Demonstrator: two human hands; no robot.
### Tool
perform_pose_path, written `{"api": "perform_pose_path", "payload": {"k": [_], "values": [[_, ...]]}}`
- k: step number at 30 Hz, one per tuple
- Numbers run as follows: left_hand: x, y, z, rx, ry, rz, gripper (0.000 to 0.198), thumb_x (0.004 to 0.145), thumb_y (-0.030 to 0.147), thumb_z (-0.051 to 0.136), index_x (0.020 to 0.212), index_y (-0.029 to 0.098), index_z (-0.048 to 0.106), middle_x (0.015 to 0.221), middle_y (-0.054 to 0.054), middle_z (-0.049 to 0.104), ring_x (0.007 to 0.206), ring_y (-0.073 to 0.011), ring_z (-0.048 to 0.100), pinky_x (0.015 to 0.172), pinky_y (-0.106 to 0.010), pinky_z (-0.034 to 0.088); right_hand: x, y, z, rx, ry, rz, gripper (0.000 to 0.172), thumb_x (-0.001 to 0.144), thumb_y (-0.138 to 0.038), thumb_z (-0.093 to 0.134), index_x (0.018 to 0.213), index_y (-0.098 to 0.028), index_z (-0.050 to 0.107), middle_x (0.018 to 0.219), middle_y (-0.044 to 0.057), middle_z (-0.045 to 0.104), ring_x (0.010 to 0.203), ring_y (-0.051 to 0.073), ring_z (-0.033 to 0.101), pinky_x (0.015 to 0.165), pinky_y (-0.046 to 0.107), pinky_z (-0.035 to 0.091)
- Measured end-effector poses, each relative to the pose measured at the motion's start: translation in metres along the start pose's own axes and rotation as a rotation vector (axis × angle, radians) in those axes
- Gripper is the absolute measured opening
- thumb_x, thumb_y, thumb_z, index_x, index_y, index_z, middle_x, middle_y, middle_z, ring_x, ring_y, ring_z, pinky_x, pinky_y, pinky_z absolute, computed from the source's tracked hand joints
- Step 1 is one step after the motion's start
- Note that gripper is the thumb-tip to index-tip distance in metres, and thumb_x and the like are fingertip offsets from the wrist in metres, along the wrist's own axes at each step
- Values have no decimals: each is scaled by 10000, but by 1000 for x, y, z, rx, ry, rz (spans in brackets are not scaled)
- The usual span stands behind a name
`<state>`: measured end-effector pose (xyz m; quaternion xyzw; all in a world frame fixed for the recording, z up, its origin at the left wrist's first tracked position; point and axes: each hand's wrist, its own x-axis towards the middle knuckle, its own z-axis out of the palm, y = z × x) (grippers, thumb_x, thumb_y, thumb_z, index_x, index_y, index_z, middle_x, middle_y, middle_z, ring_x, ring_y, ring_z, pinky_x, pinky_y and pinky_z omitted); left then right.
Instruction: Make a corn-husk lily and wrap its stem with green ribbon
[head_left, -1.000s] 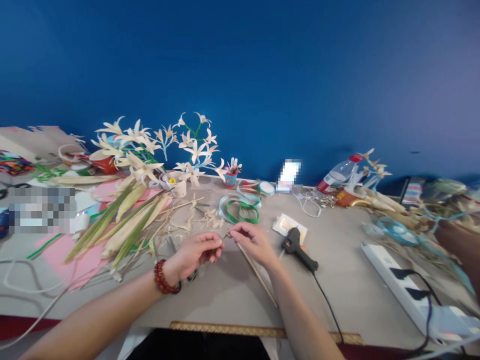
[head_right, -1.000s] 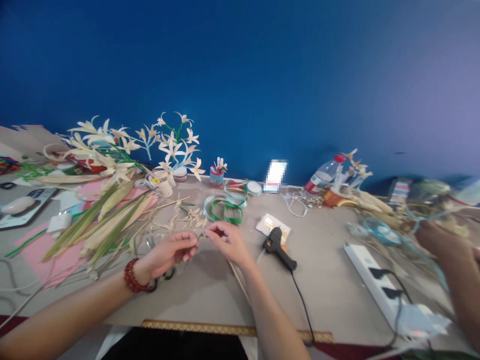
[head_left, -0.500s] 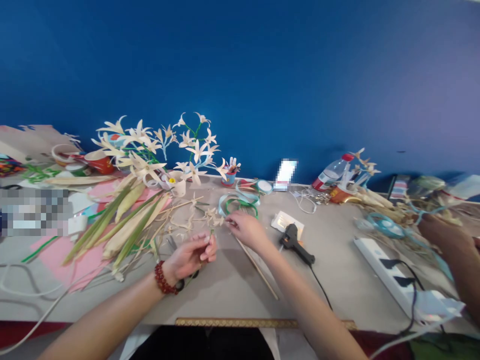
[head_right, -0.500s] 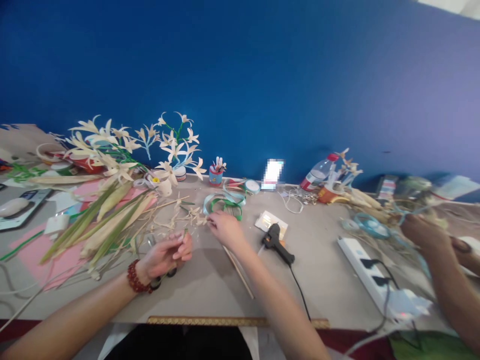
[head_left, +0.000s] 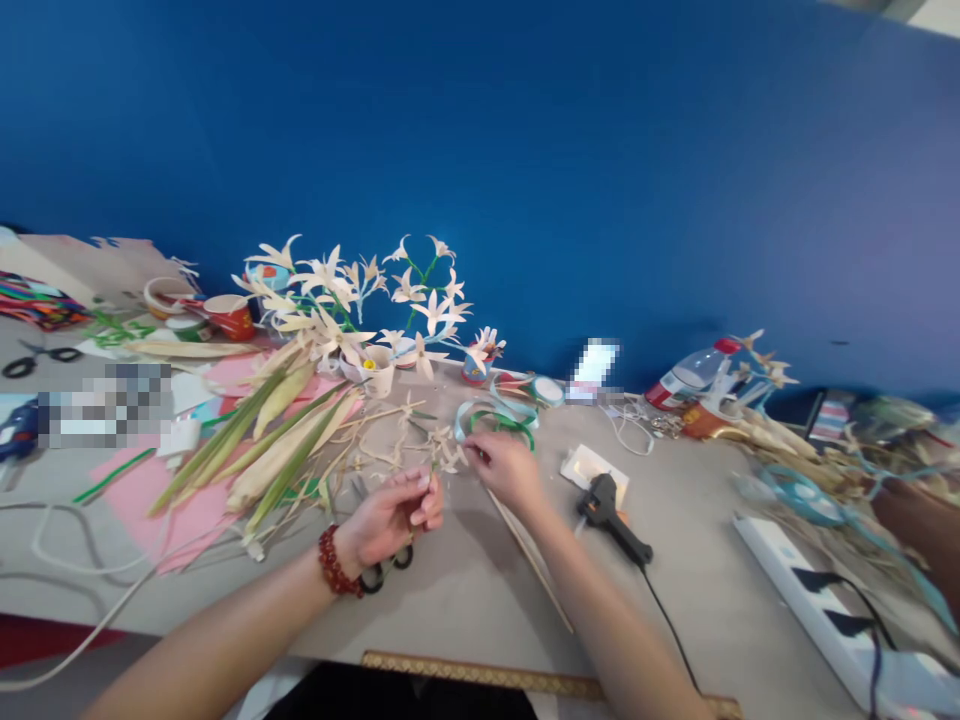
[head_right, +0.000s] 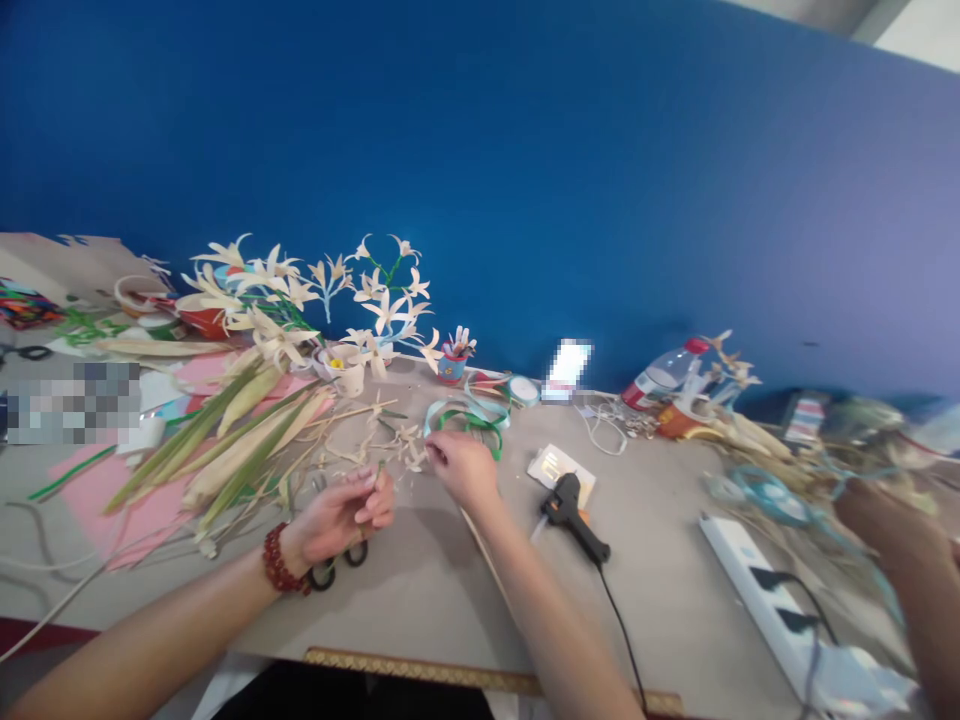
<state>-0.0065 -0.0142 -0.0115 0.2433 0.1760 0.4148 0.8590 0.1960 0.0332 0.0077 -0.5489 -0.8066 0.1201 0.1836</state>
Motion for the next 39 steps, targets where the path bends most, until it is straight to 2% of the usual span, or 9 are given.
{"api": "perform_pose_path", "payload": {"k": [3,6,11,16,19,24,27,31,39], "values": [[0,0,1,-15,-24,22,163,806,231,708,719,127,616,587,34,471,484,-51,339,580,-226,361,-27,-4,-7,621,129,19,117,890,-299,587,902,-215,668,842,65,722,713,179,621,636,278,473],[0,-1,4,3,-16,67,141,802,234,718,735,142,634,662,17,547,492,-49,384,614,-245,395,-48,-15,-8,1277,173,216,167,798,-348,722,782,-212,628,646,-9,631,485,95,441,456,213,346],[-1,-3,8,155,9,176,110,781,255,749,773,166,685,1040,-56,649,595,-72,518,677,-286,424,-60,-41,-2,1694,133,455,294,688,-333,824,627,-176,583,555,-59,439,463,54,280,411,178,226],[-4,-9,10,294,34,212,106,768,273,762,791,180,716,1082,-55,640,615,-85,555,654,-285,428,-59,-61,10,1787,140,594,274,666,-327,836,665,-176,607,532,-72,406,458,47,266,404,158,222],[-5,-12,12,321,73,198,148,757,288,771,750,155,705,961,-46,646,597,-81,542,611,-259,413,-59,-68,15,1795,193,611,259,652,-320,838,661,-175,624,556,-57,454,459,48,265,400,163,212],[-7,-11,16,221,74,136,168,753,276,778,751,137,685,697,-2,594,561,-77,497,594,-234,388,-66,-75,14,1791,189,508,251,697,-335,806,642,-181,616,571,-44,479,456,57,316,424,190,262],[-8,-9,16,160,26,88,172,758,272,775,737,127,684,611,6,560,534,-75,474,575,-225,366,-71,-75,12,1771,174,432,187,763,-364,740,769,-185,683,618,-21,533,470,69,367,440,201,287],[-7,-8,15,77,-16,23,175,748,261,778,712,119,680,655,-12,578,515,-63,440,570,-232,364,-73,-69,12,1631,170,322,180,738,-300,758,888,-216,707,690,-9,611,492,77,418,471,213,328],[-7,-8,14,5,-26,-91,143,739,222,760,697,121,668,591,14,484,499,-66,373,571,-245,368,-67,-57,6,1350,85,161,151,760,-339,764,794,-219,679,700,1,653,493,95,468,475,234,385]]}}
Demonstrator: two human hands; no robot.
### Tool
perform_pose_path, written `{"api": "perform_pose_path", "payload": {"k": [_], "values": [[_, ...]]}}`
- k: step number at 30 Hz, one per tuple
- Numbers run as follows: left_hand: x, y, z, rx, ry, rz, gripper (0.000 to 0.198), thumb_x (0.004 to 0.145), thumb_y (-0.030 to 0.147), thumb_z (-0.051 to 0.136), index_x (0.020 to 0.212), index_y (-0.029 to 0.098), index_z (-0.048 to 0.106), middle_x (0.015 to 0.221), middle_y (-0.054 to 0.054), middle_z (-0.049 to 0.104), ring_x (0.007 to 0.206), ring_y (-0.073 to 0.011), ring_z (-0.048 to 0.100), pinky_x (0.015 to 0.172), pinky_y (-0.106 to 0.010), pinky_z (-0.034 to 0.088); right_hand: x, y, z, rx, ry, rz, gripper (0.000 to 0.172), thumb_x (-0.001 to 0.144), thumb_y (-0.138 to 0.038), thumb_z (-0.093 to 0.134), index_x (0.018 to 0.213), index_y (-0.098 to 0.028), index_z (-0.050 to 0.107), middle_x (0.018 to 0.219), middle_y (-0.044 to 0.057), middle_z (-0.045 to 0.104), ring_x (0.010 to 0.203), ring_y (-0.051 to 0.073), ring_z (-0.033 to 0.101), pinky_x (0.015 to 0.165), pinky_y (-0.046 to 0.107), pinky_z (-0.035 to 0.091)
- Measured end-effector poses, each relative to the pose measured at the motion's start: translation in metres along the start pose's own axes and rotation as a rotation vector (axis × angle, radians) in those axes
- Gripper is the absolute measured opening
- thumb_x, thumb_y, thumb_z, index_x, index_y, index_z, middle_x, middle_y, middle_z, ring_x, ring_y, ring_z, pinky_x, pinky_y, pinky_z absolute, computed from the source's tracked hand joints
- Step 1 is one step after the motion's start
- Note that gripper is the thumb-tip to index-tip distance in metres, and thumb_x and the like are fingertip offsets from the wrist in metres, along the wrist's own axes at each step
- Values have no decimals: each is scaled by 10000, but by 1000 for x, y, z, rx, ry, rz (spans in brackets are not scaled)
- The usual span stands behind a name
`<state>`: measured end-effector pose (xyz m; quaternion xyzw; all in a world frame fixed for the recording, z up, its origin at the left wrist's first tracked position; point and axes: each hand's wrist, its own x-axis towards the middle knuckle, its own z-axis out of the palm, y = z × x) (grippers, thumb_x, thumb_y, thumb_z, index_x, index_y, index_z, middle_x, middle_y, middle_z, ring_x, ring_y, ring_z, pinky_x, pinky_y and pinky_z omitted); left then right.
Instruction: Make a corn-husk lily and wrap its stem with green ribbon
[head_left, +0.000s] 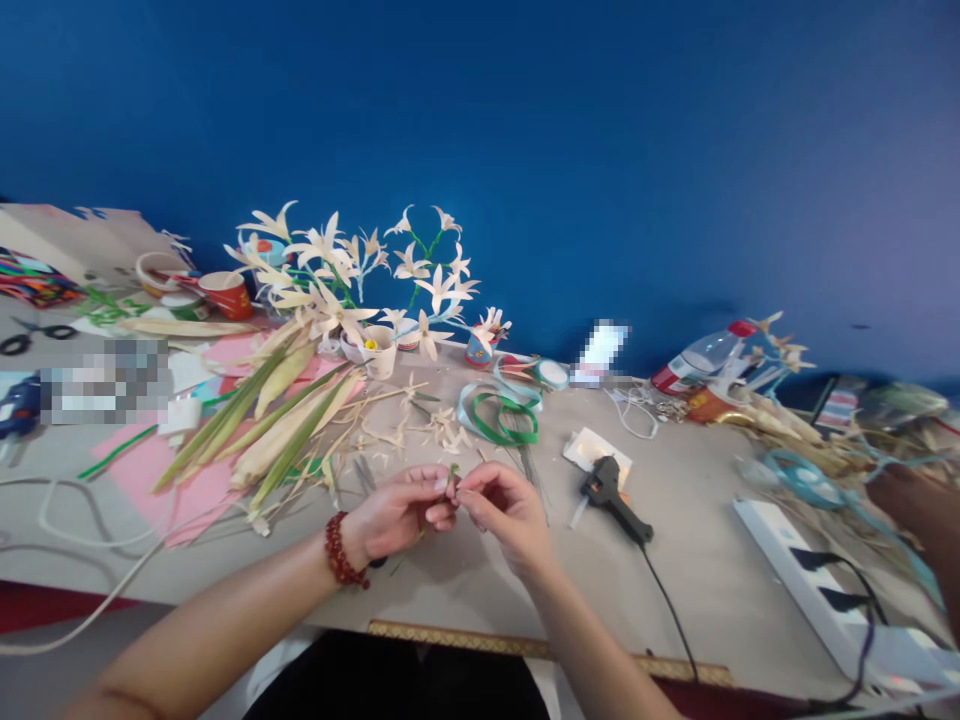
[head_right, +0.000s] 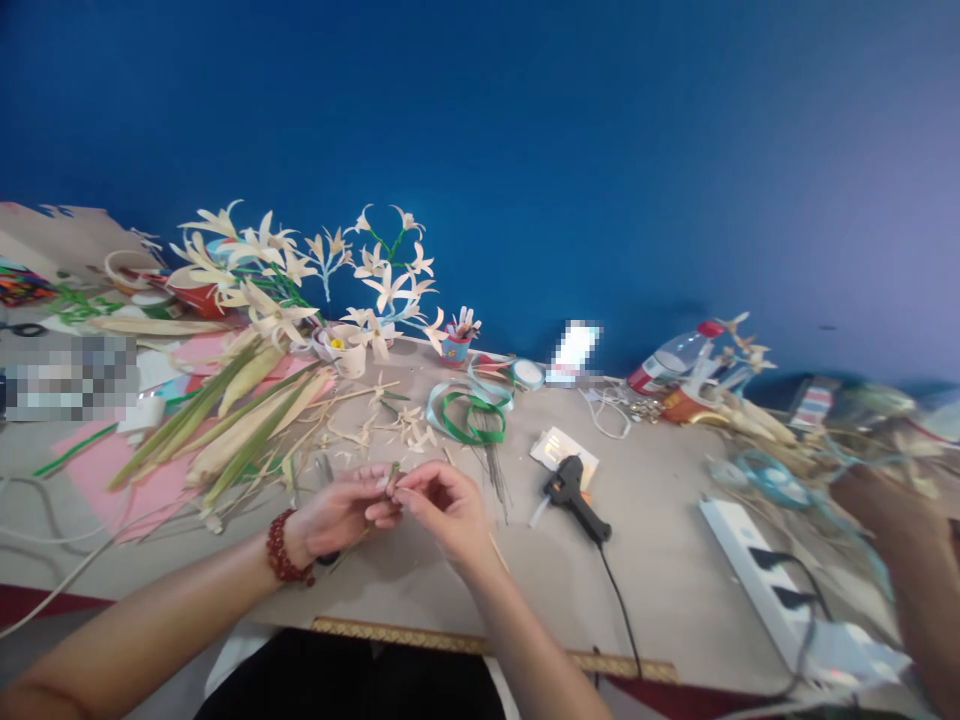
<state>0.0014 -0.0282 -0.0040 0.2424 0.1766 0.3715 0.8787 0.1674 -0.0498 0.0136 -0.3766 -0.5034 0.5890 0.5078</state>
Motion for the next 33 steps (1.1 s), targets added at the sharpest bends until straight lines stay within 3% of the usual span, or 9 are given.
{"api": "perform_pose_path", "payload": {"k": [6,12,33], "values": [[1,1,-2,-34,-11,-39,104,769,208,721,753,110,690,769,-46,590,512,-50,382,575,-240,378,3,-9,0,-102,72,-90,153,798,-340,731,757,-219,645,650,-7,625,571,133,563,573,268,461],[0,1,-3,-66,-22,-68,91,794,182,684,770,95,697,756,-46,588,503,-44,381,563,-233,373,9,-14,3,-178,97,-240,93,826,-279,710,755,-238,665,735,7,611,669,156,603,633,294,492],[1,-1,0,-62,17,-64,86,779,156,707,766,71,698,754,-59,620,499,-52,429,557,-243,369,13,-9,4,-490,153,-521,71,840,-133,651,802,-192,664,740,25,610,657,145,590,546,252,469]]}}
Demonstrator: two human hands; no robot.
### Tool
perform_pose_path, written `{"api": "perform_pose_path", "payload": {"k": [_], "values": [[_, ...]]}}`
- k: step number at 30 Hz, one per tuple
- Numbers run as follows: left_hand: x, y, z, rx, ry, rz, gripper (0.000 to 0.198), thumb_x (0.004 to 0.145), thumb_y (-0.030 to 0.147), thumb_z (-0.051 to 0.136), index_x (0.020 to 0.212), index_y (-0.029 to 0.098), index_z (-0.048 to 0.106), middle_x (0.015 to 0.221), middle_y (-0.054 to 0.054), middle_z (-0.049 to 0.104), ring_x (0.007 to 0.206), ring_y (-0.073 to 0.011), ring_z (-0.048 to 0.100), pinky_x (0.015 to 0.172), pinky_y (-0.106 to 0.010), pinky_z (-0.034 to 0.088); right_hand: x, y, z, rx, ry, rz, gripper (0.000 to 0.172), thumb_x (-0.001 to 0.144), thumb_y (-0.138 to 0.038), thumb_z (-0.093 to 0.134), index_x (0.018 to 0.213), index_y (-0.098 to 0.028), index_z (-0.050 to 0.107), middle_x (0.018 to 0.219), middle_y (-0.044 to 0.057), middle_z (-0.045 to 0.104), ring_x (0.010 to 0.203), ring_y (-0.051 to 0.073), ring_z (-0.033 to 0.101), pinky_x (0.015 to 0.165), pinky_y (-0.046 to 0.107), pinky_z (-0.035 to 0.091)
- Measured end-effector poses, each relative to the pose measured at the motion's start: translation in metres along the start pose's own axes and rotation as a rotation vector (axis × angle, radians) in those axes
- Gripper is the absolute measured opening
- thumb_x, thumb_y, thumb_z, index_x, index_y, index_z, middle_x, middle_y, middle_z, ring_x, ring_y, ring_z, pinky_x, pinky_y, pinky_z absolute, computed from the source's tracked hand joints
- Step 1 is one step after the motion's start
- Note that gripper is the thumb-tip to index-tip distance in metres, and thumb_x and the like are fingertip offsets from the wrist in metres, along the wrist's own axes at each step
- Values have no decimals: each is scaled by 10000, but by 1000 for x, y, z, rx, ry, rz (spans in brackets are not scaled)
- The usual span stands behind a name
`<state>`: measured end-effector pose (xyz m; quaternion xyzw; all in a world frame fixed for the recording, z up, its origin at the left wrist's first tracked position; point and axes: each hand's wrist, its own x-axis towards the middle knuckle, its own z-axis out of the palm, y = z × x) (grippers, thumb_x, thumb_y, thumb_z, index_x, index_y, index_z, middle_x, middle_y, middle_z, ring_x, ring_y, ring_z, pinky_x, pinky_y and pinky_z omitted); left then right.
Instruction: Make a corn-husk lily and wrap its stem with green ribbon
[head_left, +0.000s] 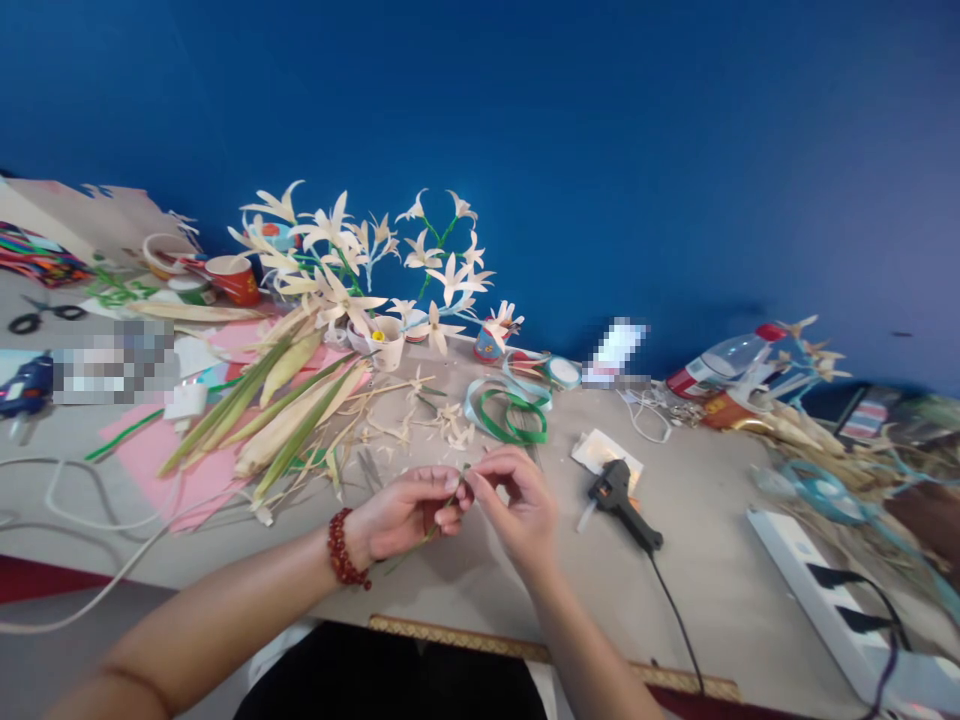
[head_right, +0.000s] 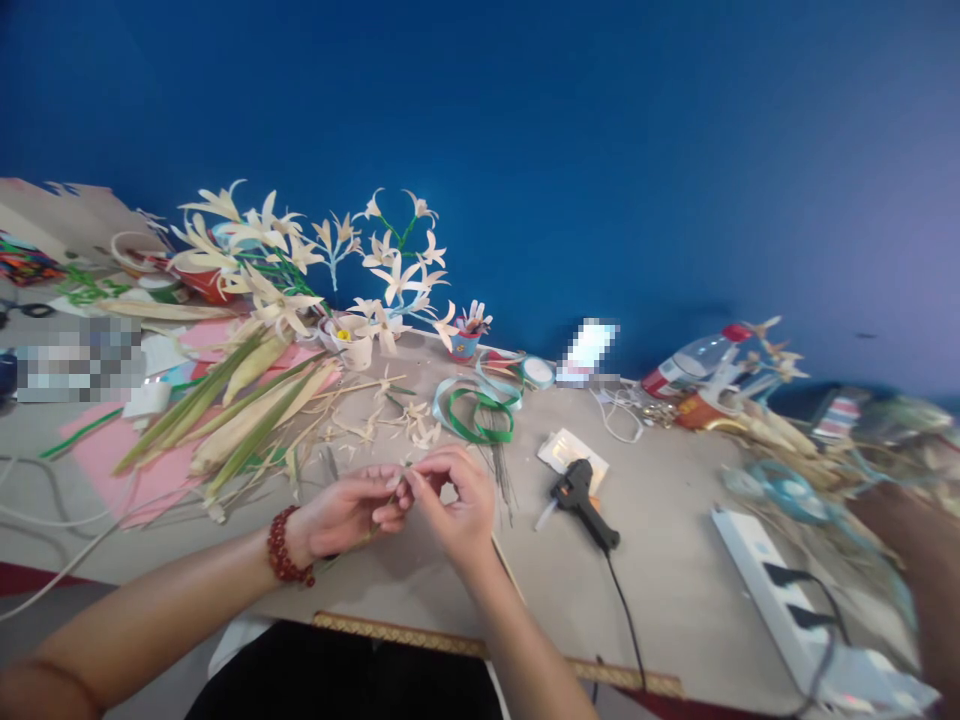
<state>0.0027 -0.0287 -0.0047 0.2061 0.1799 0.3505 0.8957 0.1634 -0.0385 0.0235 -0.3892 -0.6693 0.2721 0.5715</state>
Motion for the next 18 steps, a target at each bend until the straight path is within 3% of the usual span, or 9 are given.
{"api": "perform_pose_path", "payload": {"k": [10,18], "values": [[1,0,0,62,22,5,110,782,186,711,749,84,691,726,-46,617,490,-54,434,558,-245,369,-1,0,-1,-156,-9,-110,110,834,-84,639,835,-194,643,735,10,608,646,133,565,571,256,462],[0,0,-1,65,35,5,107,774,196,718,758,95,687,735,-42,616,503,-62,454,567,-249,378,-5,3,-2,-141,-5,-65,137,847,-103,635,930,-212,626,791,15,611,651,131,574,569,255,478]]}}
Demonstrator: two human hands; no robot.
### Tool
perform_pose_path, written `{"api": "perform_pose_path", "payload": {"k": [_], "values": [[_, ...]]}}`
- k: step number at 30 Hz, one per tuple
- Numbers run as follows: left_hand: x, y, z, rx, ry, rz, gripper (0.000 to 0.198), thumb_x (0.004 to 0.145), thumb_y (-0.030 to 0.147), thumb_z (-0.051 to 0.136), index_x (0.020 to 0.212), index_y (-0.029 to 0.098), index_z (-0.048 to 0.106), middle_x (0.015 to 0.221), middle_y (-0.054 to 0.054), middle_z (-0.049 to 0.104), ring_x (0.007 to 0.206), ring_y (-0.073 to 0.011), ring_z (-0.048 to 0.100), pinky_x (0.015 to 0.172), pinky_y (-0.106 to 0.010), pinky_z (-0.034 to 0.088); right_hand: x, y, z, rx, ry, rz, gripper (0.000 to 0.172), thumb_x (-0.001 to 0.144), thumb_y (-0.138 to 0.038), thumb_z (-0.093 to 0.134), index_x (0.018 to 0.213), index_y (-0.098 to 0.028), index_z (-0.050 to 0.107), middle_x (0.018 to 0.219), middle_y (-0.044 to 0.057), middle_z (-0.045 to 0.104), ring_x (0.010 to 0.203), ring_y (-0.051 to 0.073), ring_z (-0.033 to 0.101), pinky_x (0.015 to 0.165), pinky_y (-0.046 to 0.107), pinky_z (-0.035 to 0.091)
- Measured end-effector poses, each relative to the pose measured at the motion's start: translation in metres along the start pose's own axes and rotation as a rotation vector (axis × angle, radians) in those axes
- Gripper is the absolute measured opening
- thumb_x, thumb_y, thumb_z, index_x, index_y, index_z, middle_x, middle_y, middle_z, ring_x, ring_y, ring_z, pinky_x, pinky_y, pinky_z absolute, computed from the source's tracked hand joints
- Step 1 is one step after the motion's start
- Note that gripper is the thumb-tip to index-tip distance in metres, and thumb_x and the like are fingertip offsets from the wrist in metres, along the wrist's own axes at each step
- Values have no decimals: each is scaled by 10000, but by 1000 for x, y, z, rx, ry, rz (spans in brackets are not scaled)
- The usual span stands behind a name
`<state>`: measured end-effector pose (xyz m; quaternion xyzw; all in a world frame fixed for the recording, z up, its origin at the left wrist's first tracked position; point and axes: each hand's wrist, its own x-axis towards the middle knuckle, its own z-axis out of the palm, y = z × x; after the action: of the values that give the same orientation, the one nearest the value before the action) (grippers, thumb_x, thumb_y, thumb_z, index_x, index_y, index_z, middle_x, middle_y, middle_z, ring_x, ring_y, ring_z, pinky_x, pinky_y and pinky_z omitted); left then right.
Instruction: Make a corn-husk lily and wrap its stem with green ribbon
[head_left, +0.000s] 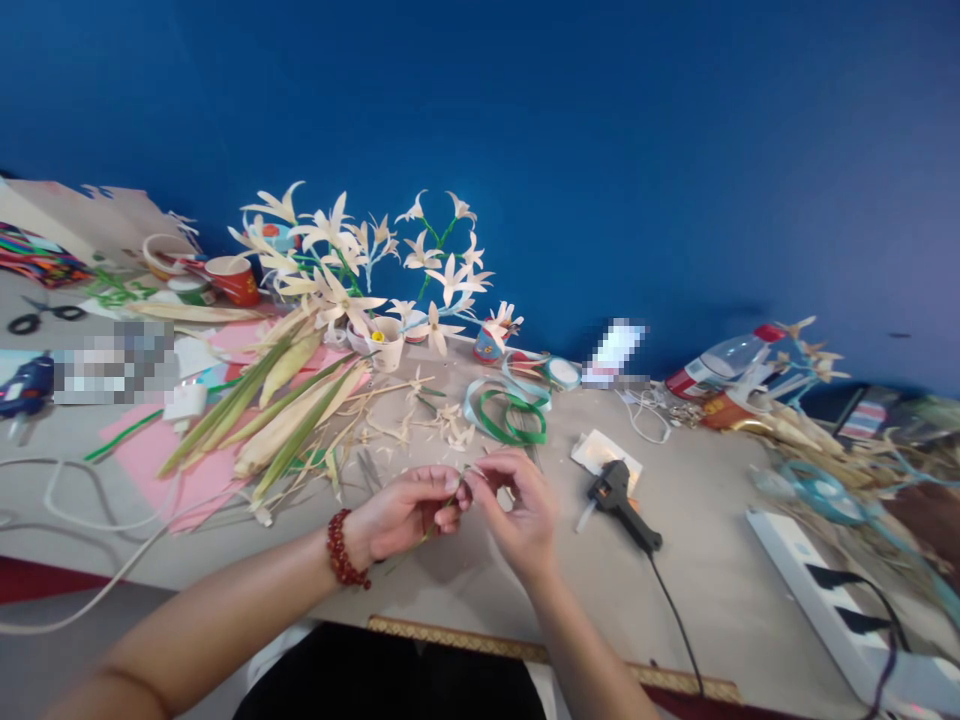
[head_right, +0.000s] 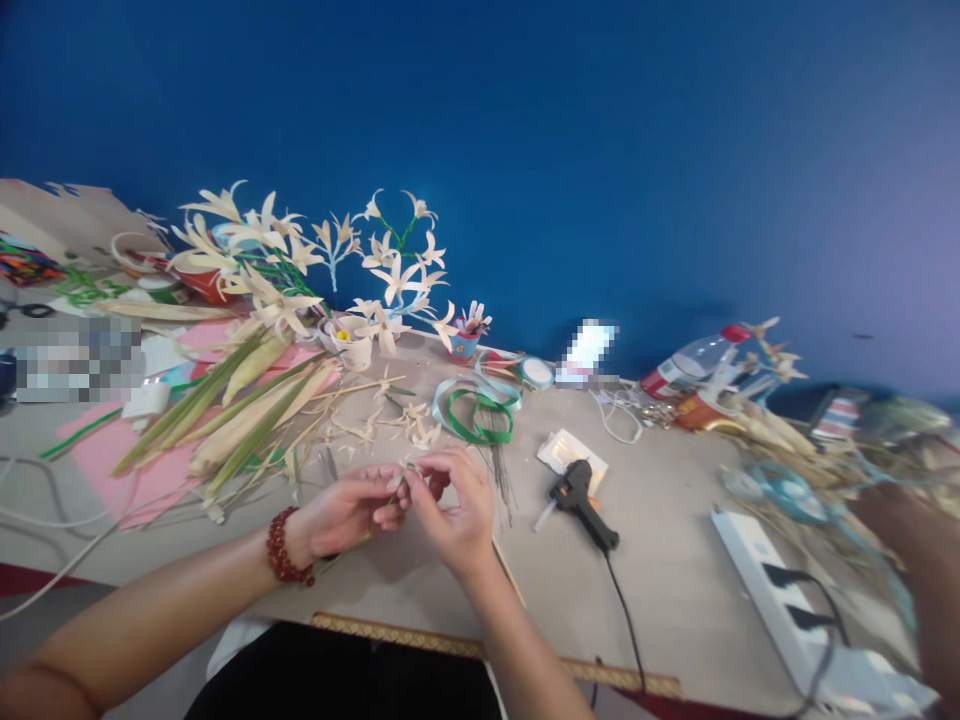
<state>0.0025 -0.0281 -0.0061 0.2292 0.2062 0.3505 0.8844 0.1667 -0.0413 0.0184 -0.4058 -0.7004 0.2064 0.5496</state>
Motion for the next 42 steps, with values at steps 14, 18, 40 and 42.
{"api": "perform_pose_path", "payload": {"k": [14,18,40,42], "values": [[-1,1,3,3,-5,-6,120,780,189,708,732,80,692,618,-12,561,487,-63,445,554,-234,363,-1,4,0,42,-32,50,76,861,-129,620,856,-205,618,770,18,607,653,137,584,571,260,488],[-1,1,4,8,9,-6,129,762,199,725,724,79,695,619,-13,566,478,-61,441,553,-236,363,2,2,-1,-15,-39,-12,80,849,-121,620,844,-201,624,761,20,614,654,140,582,569,259,484],[0,0,1,-4,12,-15,111,759,195,730,749,89,700,687,-36,609,494,-64,454,562,-243,376,1,4,1,-69,-21,-72,112,835,-99,625,873,-204,615,749,15,623,610,135,562,584,275,488],[0,0,1,-3,11,-16,115,760,197,728,747,87,697,689,-34,604,493,-63,455,560,-241,372,1,4,1,-79,-14,-78,102,840,-108,622,867,-206,615,738,14,628,597,135,561,582,280,490]]}}
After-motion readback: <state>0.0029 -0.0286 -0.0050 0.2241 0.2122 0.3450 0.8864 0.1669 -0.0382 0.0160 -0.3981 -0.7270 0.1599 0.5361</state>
